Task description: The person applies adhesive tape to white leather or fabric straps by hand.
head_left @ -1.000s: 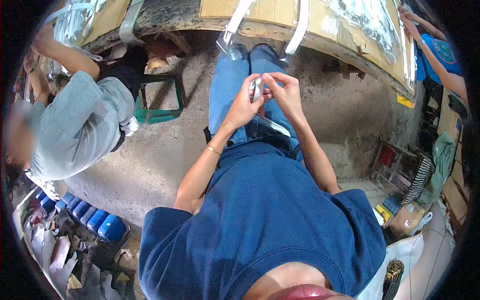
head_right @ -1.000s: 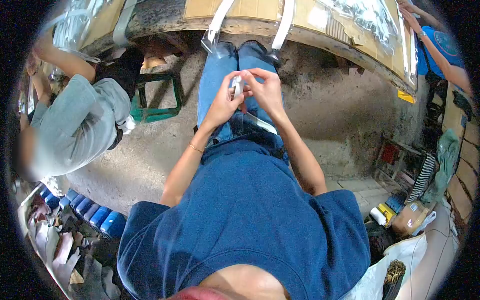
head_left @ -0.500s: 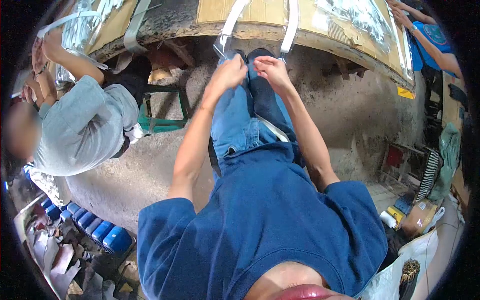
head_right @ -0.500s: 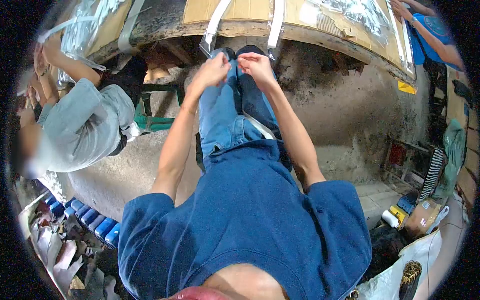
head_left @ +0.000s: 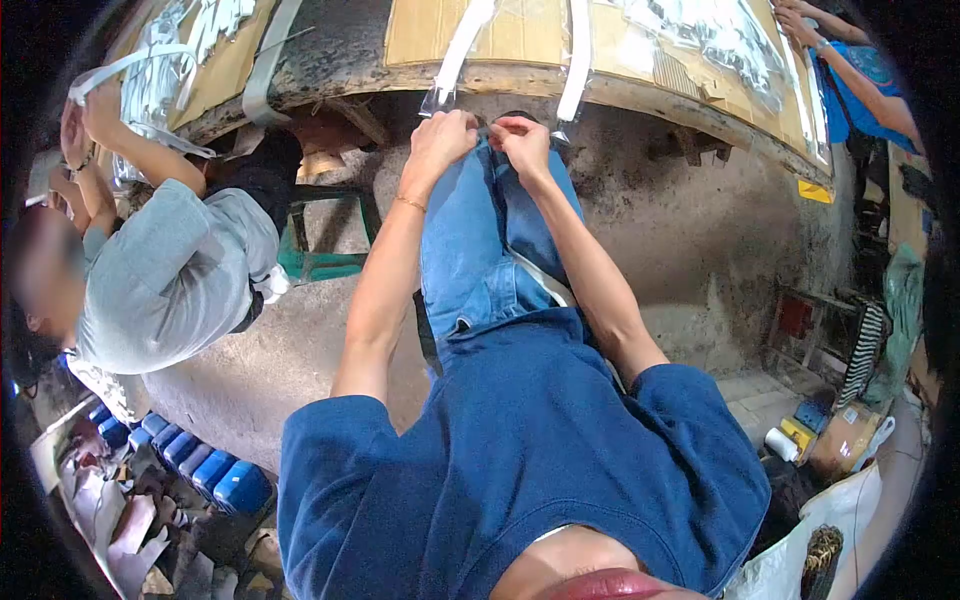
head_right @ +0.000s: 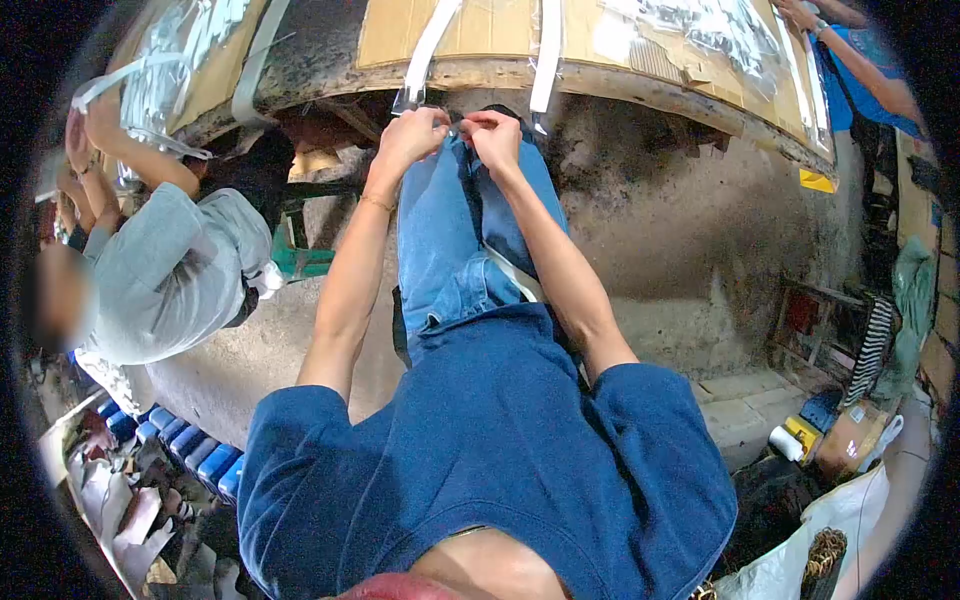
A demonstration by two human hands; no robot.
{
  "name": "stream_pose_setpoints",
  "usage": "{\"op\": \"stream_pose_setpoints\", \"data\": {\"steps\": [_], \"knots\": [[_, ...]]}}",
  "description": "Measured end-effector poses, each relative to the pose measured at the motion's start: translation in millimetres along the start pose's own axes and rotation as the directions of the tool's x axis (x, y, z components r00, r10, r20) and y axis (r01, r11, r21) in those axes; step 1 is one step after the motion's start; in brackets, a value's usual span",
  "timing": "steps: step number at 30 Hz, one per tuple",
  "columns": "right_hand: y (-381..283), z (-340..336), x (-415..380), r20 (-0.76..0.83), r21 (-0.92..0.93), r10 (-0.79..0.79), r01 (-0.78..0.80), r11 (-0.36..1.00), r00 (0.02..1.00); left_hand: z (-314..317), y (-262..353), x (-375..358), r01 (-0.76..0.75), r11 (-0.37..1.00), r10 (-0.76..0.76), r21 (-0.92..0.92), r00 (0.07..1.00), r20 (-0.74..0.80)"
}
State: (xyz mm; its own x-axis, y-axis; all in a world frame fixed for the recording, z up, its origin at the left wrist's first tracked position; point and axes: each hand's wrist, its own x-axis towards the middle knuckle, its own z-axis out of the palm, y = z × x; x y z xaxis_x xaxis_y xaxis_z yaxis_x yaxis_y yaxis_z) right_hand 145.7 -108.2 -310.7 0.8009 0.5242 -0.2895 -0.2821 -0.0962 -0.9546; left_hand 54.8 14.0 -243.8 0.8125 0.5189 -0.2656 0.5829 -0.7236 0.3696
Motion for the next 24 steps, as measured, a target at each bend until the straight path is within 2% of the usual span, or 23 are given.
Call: {"op": "stream_pose_setpoints", "data": {"steps": [3, 5, 11, 18, 24], "knots": [[5, 1, 5, -0.011, -0.048, -0.045, 0.045, 0.998, 0.999, 0, 0, 6, 0.027, 0.999, -0.027, 0.020, 1.000, 0.010], [9, 3, 8, -0.015, -0.148, -0.084, 0.081, 0.986, 0.996, -7, 5, 6, 0.036, 0.999, -0.037, 0.036, 0.999, 0.017], [4, 4, 6, -0.029, -0.259, -0.074, 0.064, 0.964, 0.997, -8, 10, 10, 0.047, 0.996, -0.049, 0.081, 0.998, 0.026], [12, 2, 3, 0.000, -0.157, -0.129, 0.128, 0.979, 0.992, -11, 11, 2, 0.021, 0.997, -0.024, 0.069, 0.999, 0.034], [1, 5, -5, -0.028, -0.275, -0.140, 0.128, 0.953, 0.990, -2, 8, 4, 0.002, 0.994, -0.002, 0.105, 1.000, -0.002]]}}
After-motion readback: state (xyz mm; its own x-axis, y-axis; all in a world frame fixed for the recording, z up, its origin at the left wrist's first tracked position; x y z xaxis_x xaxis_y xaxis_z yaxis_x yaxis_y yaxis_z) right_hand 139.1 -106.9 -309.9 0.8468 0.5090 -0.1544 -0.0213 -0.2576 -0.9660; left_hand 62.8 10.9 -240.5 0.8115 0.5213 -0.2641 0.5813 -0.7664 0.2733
